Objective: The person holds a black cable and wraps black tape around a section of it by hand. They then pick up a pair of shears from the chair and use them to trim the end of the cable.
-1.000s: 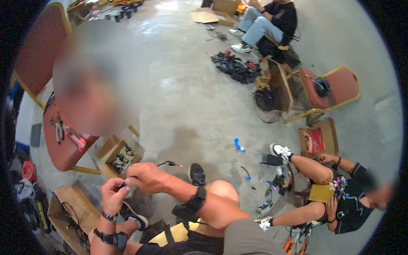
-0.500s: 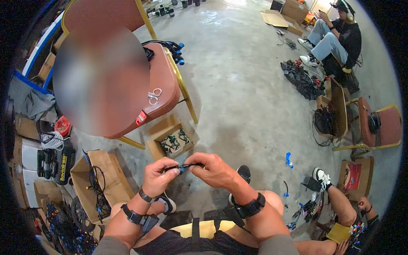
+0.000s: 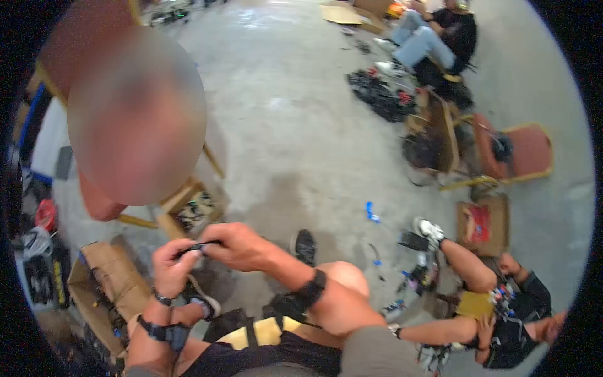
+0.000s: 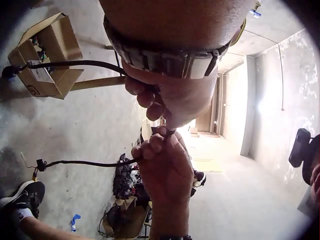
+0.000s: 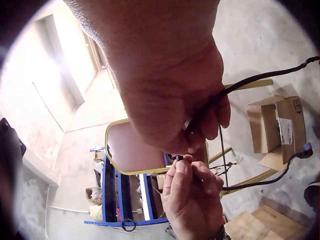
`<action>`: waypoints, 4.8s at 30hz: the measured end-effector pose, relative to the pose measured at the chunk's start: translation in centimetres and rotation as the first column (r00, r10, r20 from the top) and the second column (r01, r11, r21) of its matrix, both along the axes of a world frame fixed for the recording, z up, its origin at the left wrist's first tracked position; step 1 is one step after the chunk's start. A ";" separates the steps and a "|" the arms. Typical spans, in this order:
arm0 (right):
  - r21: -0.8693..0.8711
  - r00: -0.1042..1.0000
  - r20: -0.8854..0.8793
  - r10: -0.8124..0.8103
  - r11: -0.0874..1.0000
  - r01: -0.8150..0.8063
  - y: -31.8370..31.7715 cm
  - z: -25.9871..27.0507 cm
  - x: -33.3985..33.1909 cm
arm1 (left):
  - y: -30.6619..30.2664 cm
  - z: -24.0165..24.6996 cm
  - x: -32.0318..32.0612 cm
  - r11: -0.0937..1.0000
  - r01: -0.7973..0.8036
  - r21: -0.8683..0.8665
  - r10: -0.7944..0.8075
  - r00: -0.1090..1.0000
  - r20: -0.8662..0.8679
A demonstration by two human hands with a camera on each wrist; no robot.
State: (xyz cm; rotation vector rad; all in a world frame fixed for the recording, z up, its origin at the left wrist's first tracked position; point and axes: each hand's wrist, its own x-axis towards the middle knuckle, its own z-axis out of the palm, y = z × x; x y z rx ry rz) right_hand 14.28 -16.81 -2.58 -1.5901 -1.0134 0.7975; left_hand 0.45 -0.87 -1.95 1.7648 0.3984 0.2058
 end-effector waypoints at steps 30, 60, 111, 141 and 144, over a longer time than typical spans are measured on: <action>-0.285 0.985 0.130 -0.114 0.947 0.147 4.2 2.7 1.3 | 1.4 -2.0 0.2 0.785 0.016 -0.619 -0.131 0.981 -0.140; -0.215 0.935 0.203 -0.291 0.918 0.332 14.9 6.5 4.3 | 6.0 2.8 -1.5 0.563 0.180 -0.807 -0.006 0.977 0.213; 0.038 0.794 -0.607 -0.031 0.997 0.068 4.6 0.2 -0.9 | 1.7 1.2 -0.1 0.829 0.182 -0.528 -0.202 0.979 0.021; -0.058 0.793 -0.598 -0.112 0.994 0.097 3.1 1.8 0.2 | -2.8 0.8 1.9 0.733 -0.034 -0.680 0.017 0.999 -0.031; -0.062 0.803 -0.587 -0.104 0.995 0.083 3.2 1.8 0.2 | -2.9 0.7 1.8 0.724 -0.062 -0.687 0.030 0.998 -0.058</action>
